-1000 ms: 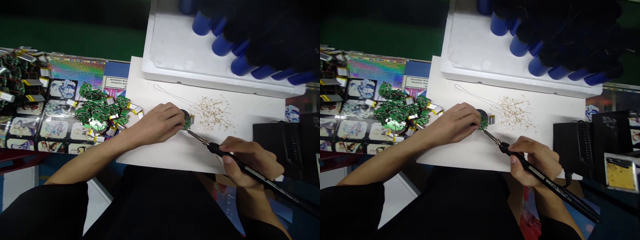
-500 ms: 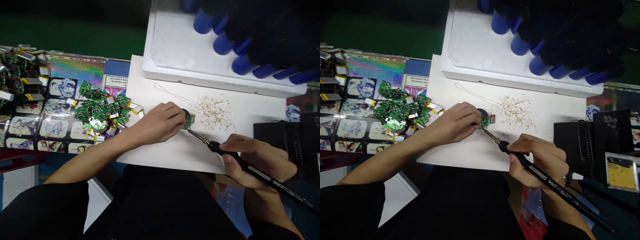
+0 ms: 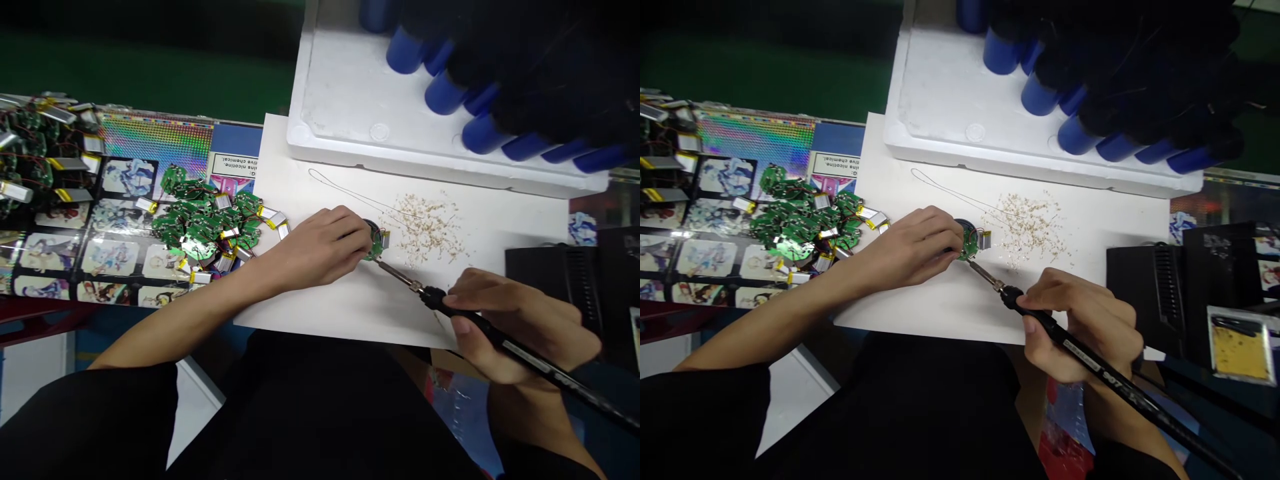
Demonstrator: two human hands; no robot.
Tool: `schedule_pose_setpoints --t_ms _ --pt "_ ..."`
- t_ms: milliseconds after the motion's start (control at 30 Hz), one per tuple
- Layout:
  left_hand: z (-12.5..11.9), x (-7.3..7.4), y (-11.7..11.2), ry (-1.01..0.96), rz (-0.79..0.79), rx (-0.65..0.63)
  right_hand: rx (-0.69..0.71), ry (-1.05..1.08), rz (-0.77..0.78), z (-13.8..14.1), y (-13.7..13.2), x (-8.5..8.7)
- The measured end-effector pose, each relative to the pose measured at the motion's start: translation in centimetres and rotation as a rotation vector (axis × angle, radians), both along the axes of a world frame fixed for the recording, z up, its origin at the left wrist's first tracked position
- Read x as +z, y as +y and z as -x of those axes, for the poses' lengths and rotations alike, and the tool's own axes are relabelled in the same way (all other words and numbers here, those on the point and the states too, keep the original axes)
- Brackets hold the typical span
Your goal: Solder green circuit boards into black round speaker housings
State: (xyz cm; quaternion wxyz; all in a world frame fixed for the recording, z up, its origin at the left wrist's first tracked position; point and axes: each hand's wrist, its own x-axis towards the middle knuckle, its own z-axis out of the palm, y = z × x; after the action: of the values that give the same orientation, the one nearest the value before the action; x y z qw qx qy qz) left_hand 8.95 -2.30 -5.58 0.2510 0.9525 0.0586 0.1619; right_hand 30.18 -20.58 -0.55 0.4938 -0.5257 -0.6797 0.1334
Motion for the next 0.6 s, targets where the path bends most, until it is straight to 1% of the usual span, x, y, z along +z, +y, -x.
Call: schedule_pose_setpoints --t_ms 67,167,233,300,367,400,467,533,600 --pt "0.0 0.1 0.0 -0.002 0.0 -0.007 -0.028 0.033 0.012 -0.3 -0.4 0.1" --pt "0.1 0.2 0.1 -0.005 -0.01 -0.002 -0.166 0.112 -0.016 -0.7 -1.3 -0.6" --pt "0.1 0.3 0.0 -0.006 -0.019 0.001 -0.333 0.192 -0.11 -0.7 -1.8 -1.7" --pt "0.1 0.3 0.0 -0.008 -0.028 -0.001 -0.546 0.277 -0.167 -0.5 -2.0 -3.3" --pt "0.0 0.2 0.0 -0.002 -0.046 -0.003 -0.707 0.338 -0.179 -0.3 -2.2 -4.9" --pt "-0.1 0.1 0.0 0.005 -0.062 -0.002 -0.748 0.358 -0.173 -0.2 -2.3 -5.7" --pt "-0.1 0.3 0.2 0.024 -0.096 -0.003 -0.787 0.412 -0.129 -0.2 -2.4 -7.1" --pt "0.2 1.2 0.7 0.041 -0.101 -0.027 -0.804 0.473 -0.091 -0.4 -2.6 -8.2" --pt "1.0 3.3 1.1 0.035 -0.032 -0.075 -0.815 0.523 -0.061 -0.5 -2.8 -9.1"
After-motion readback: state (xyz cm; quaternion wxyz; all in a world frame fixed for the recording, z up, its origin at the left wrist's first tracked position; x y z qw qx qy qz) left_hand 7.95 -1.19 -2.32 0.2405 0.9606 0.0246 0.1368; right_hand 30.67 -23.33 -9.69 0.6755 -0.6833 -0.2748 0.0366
